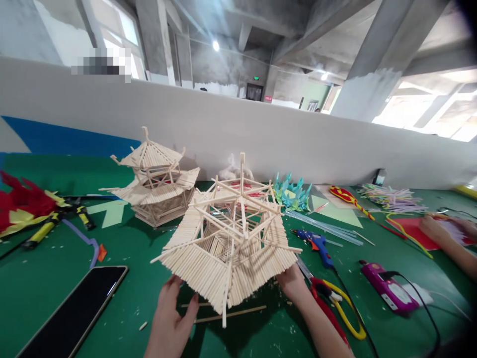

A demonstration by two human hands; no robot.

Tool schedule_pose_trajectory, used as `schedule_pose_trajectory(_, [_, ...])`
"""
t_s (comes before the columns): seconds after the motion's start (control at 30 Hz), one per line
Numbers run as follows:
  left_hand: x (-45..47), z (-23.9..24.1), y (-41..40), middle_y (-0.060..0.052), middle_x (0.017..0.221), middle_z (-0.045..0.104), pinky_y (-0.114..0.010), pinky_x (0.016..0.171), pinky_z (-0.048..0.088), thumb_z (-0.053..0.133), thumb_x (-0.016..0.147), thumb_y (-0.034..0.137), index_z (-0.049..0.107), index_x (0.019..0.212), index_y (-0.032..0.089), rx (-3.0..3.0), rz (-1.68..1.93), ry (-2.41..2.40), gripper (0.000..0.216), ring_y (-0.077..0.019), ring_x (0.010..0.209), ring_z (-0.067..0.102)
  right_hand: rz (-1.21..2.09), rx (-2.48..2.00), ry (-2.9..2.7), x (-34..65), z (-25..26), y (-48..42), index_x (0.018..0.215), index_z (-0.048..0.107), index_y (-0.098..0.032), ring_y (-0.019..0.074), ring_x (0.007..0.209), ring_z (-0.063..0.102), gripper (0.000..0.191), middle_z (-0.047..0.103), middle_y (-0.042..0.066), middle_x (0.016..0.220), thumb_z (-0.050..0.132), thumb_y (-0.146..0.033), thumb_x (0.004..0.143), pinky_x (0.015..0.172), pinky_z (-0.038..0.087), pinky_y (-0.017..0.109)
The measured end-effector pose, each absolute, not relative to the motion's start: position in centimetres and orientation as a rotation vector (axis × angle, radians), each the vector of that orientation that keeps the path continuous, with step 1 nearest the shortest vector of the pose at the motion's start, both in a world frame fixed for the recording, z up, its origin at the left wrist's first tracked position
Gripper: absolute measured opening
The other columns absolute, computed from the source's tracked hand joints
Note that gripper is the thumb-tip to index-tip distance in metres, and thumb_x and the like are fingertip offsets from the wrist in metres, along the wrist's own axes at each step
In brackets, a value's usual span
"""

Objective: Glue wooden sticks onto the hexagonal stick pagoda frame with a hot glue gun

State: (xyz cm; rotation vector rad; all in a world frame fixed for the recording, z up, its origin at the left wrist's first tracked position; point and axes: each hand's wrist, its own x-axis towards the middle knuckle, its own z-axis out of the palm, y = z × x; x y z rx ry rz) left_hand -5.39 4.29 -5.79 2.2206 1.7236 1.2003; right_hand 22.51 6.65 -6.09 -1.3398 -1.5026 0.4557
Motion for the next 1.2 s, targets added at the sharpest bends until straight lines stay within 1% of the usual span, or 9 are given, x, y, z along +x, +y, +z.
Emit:
schedule_pose_trajectory(0.1, [-5.9, -5.8, 3.6, -0.011, 0.104, 0.054, -0.035, 0.076, 0.051, 0.047, 0.081, 0.026, 0.052, 0.102, 0.019, 2.321, 1.140, 1.597, 0.023, -0.0243, 0.098, 0.056, 0.422, -1.505, -1.545, 22.2, -5.4, 4.6, 0.104, 0.057, -0.016, 0.0251, 0.098, 0.054, 0.027, 0.060, 0.011, 0.102, 0.050, -0.015, 0.078, 0.084, 0.043, 0.042])
schedule_pose_trajectory(0.17, [-6.4, -5.9, 3.0, -0.008, 0.101, 0.058, -0.037, 0.079, 0.048, 0.049, 0.079, 0.024, 0.055, 0.099, 0.023, 2.420, 1.075, 1.488, 0.020, -0.0241, 0.096, 0.056, 0.426, -1.588, -1.597, 21.7, -4.9, 2.8, 0.100, 0.058, -0.016, 0.0269, 0.092, 0.056, 0.027, 0.062, 0.012, 0.095, 0.046, -0.012, 0.076, 0.079, 0.044, 0.043])
schedule_pose_trajectory(0.3, [-7.7, -6.6, 2.6, -0.006, 0.096, 0.063, -0.044, 0.083, 0.040, 0.044, 0.082, 0.020, 0.059, 0.096, 0.026, 2.696, 0.828, 1.403, 0.021, -0.0262, 0.097, 0.055, 0.493, -1.575, -1.875, 20.1, -4.0, -0.2, 0.099, 0.061, -0.023, 0.0243, 0.097, 0.054, 0.031, 0.061, 0.007, 0.102, 0.054, -0.014, 0.071, 0.084, 0.043, 0.036])
schedule_pose_trajectory(0.47, [-8.8, -8.0, 2.8, -0.005, 0.097, 0.067, -0.046, 0.085, 0.037, 0.042, 0.081, 0.012, 0.060, 0.087, 0.025, 2.930, 0.634, 1.402, 0.024, -0.0266, 0.099, 0.056, 0.444, -1.668, -2.191, 18.9, -3.5, -0.7, 0.089, 0.063, -0.025, 0.0204, 0.091, 0.053, 0.016, 0.059, 0.005, 0.096, 0.051, -0.019, 0.080, 0.081, 0.041, 0.033])
schedule_pose_trajectory(0.57, [-8.8, -8.1, 2.6, -0.006, 0.096, 0.067, -0.046, 0.085, 0.036, 0.045, 0.080, 0.012, 0.061, 0.088, 0.023, 2.993, 0.622, 1.377, 0.022, -0.0271, 0.096, 0.057, 0.447, -1.663, -2.208, 18.8, -3.5, -0.6, 0.082, 0.062, -0.023, 0.0206, 0.090, 0.052, 0.015, 0.060, 0.005, 0.093, 0.048, -0.018, 0.082, 0.081, 0.039, 0.033])
schedule_pose_trajectory(0.7, [-7.9, -7.4, 1.9, -0.005, 0.091, 0.067, -0.044, 0.083, 0.035, 0.047, 0.082, 0.017, 0.060, 0.093, 0.022, 2.987, 0.634, 1.333, 0.017, -0.0257, 0.092, 0.057, 0.498, -1.618, -2.232, 18.7, -3.4, -1.1, 0.085, 0.059, -0.019, 0.0218, 0.088, 0.053, 0.014, 0.062, 0.006, 0.090, 0.046, -0.016, 0.082, 0.083, 0.038, 0.038])
schedule_pose_trajectory(0.83, [-6.2, -7.0, 1.3, -0.006, 0.092, 0.066, -0.043, 0.085, 0.035, 0.039, 0.084, 0.011, 0.061, 0.086, 0.021, 2.929, 0.688, 1.320, 0.024, -0.0252, 0.094, 0.055, 0.577, -1.555, -2.193, 18.4, -2.5, -1.6, 0.080, 0.058, -0.019, 0.0181, 0.077, 0.054, 0.014, 0.062, 0.004, 0.080, 0.044, -0.019, 0.084, 0.077, 0.041, 0.033])
schedule_pose_trajectory(1.0, [-7.5, -7.2, 0.9, -0.008, 0.092, 0.065, -0.037, 0.079, 0.042, 0.031, 0.086, 0.008, 0.060, 0.093, 0.019, 2.942, 0.717, 1.243, 0.032, -0.0227, 0.089, 0.057, 0.616, -1.576, -1.970, 19.7, -2.0, -1.6, 0.091, 0.055, -0.020, 0.0143, 0.081, 0.057, 0.014, 0.062, 0.003, 0.087, 0.042, -0.025, 0.087, 0.073, 0.045, 0.023])
schedule_pose_trajectory(1.2, [-11.8, -6.6, -1.8, -0.010, 0.093, 0.059, -0.032, 0.073, 0.045, 0.038, 0.087, 0.017, 0.054, 0.105, 0.018, 2.784, 0.903, 1.360, 0.024, -0.0220, 0.085, 0.057, 0.539, -1.675, -1.783, 22.4, -3.6, -0.6, 0.094, 0.056, -0.017, 0.0198, 0.087, 0.059, 0.020, 0.063, 0.009, 0.093, 0.039, -0.022, 0.085, 0.077, 0.047, 0.032])
